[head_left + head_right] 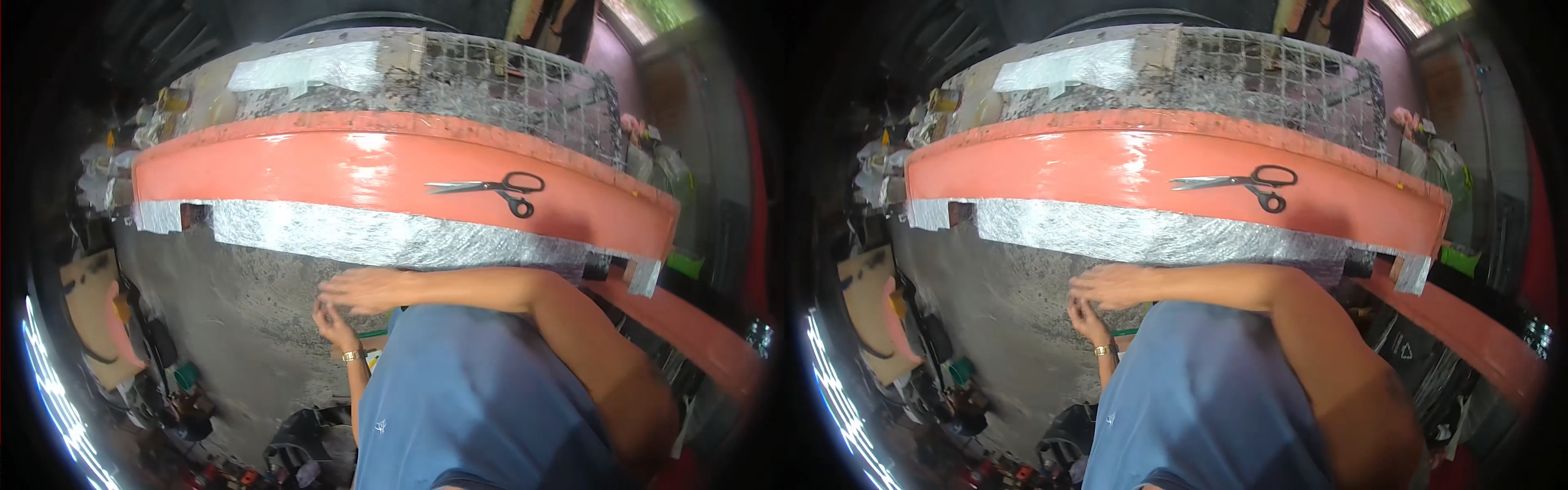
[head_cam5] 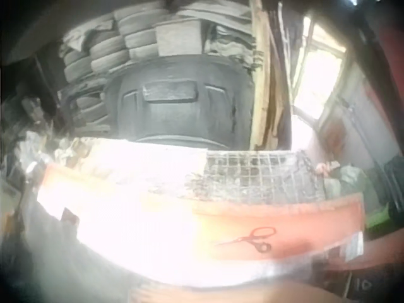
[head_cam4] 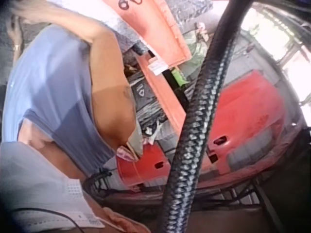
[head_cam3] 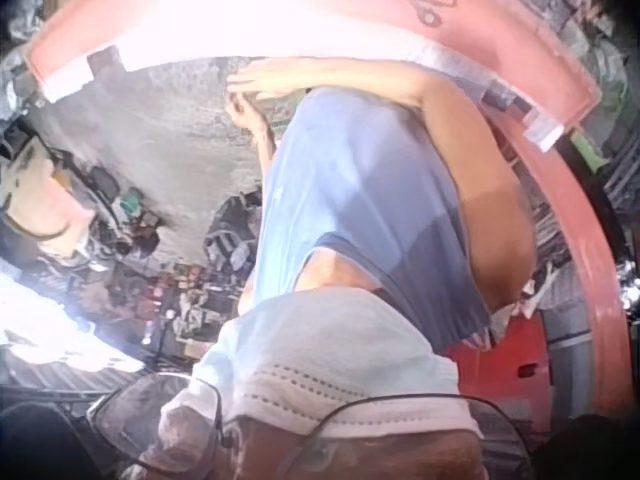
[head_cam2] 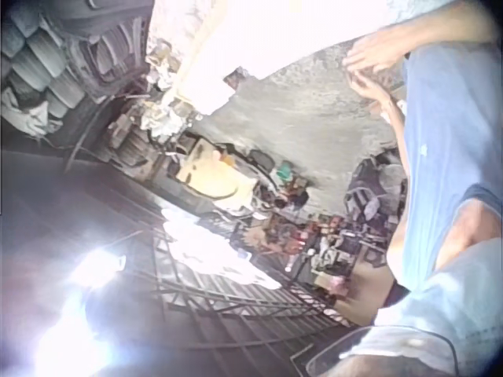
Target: The person cuts a fiberglass mat with scissors and applies it onto the surface of a red car bumper by hand.
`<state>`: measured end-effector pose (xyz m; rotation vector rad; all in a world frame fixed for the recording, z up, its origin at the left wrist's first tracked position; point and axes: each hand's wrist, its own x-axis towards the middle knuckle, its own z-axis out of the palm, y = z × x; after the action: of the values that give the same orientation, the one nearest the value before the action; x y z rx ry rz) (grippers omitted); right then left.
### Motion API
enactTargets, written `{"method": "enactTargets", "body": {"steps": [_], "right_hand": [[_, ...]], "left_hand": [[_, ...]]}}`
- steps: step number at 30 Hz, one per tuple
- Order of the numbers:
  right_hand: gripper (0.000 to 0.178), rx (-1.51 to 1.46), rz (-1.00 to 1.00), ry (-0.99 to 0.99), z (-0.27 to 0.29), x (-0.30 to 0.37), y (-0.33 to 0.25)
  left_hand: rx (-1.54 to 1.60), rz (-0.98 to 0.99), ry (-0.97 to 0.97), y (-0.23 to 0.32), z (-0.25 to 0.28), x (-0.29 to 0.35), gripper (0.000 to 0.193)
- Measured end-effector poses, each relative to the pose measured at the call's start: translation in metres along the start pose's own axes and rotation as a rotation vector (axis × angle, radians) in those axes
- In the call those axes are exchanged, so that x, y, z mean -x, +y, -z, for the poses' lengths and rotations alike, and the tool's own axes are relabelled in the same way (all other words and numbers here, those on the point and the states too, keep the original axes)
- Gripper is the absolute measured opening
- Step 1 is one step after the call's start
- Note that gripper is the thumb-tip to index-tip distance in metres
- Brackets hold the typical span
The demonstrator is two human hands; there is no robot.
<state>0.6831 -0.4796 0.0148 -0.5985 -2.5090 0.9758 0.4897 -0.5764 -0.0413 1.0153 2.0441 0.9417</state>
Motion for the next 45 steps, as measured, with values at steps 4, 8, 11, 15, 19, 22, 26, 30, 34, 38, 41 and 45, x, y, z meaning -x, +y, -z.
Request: {"method": "enactTargets", "body": {"steps": [4,8,11,15,19,22,26,30,34,38,41,45], "right_hand": [[0.068,-0.298,0.147,-0.067,-0.071,-0.046,-0.048],[0.066,-0.198,0.001,-0.149,-0.056,-0.040,-0.026],[0.064,-0.056,-0.171,-0.114,-0.041,-0.022,0.005],[0.067,-0.047,-0.240,0.213,0.057,0.027,0.041],[0.076,0.519,-0.455,0.077,0.132,0.090,0.112],[0.079,0.592,-0.400,-0.082,0.129,0.120,0.107],[0.080,0.560,-0.334,-0.110,0.096,0.110,0.077],[0.081,0.562,-0.383,-0.095,0.078,0.126,0.065],[0.080,0.588,-0.378,-0.121,0.068,0.136,0.050],[0.075,0.538,-0.353,-0.125,0.059,0.142,0.025],[0.075,0.502,-0.339,-0.056,0.060,0.137,0.022],[0.076,0.554,-0.395,0.088,0.065,0.107,0.059]], "left_hand": [[0.872,0.371,-0.078,-0.040,0.040,0.018,0.061],[1.343,0.480,-0.290,0.061,0.025,0.050,0.068],[1.369,0.432,-0.403,0.115,0.035,0.081,0.071],[0.981,0.282,-0.597,0.053,0.072,0.066,0.070],[0.065,0.189,-0.354,-0.069,0.072,0.030,0.052],[0.069,0.529,-0.354,-0.148,0.075,0.036,0.049],[0.105,0.893,-0.399,-0.294,0.111,0.085,0.051],[0.027,0.875,-0.498,-0.284,0.095,0.102,0.051],[0.003,0.759,-0.525,-0.231,0.076,0.094,0.051],[0.044,0.659,-0.495,-0.185,0.057,0.059,0.051],[0.121,0.646,-0.457,-0.181,0.050,0.032,0.056],[0.070,0.634,-0.497,-0.154,0.040,0.013,0.057]]}}
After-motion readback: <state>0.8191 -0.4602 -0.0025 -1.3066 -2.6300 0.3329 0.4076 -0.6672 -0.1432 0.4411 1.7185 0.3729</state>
